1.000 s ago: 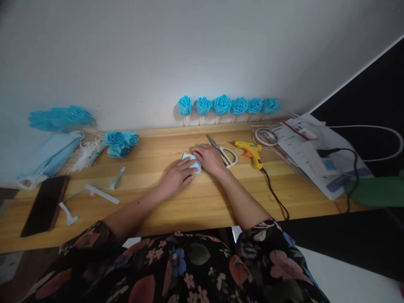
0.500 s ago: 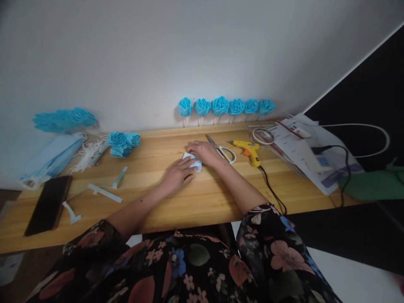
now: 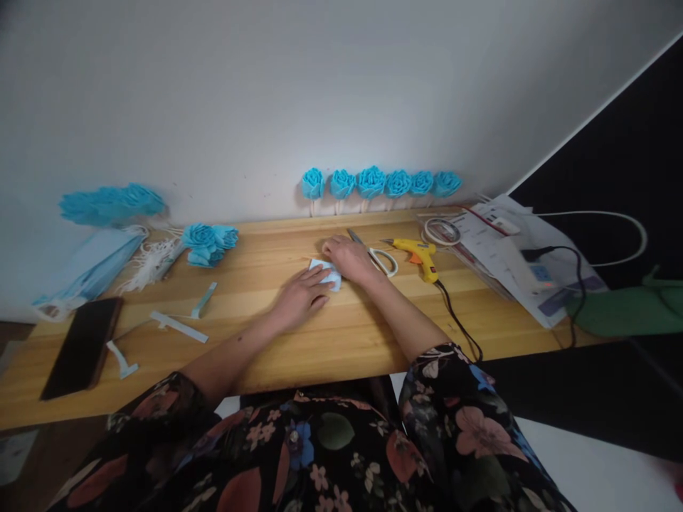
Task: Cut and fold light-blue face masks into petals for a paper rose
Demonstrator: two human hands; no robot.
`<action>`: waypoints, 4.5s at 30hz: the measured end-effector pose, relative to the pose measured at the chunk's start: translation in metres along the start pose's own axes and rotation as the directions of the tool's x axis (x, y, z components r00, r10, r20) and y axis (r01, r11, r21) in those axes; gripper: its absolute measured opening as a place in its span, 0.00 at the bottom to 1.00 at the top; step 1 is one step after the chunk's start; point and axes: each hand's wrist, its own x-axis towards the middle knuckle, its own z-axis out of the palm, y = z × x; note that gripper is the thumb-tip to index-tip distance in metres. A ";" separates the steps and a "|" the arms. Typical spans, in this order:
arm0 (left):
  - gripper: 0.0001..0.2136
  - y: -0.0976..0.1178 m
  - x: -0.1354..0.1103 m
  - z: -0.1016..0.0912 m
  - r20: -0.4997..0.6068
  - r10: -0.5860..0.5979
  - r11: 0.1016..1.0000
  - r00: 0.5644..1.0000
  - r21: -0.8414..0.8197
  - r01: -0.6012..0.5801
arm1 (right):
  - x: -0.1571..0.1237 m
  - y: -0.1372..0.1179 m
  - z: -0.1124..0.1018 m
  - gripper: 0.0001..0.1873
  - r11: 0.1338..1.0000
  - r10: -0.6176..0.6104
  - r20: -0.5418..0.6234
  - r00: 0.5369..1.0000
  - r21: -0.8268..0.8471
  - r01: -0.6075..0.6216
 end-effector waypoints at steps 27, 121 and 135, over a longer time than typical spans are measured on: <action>0.12 -0.038 0.000 0.001 -0.409 -0.389 0.852 0.826 -0.501 0.153 | -0.022 -0.007 -0.018 0.02 0.936 0.206 0.134 0.969 0.264 -0.235; 0.23 -0.008 0.044 -0.026 -0.173 -0.592 0.347 0.787 -0.936 0.055 | -0.035 -0.003 -0.001 0.29 0.409 0.222 0.050 0.974 0.902 -0.140; 0.17 0.002 0.041 -0.024 0.061 -0.616 0.264 0.785 -0.923 0.279 | -0.034 -0.006 -0.002 0.32 0.418 0.274 -0.019 0.962 0.903 -0.101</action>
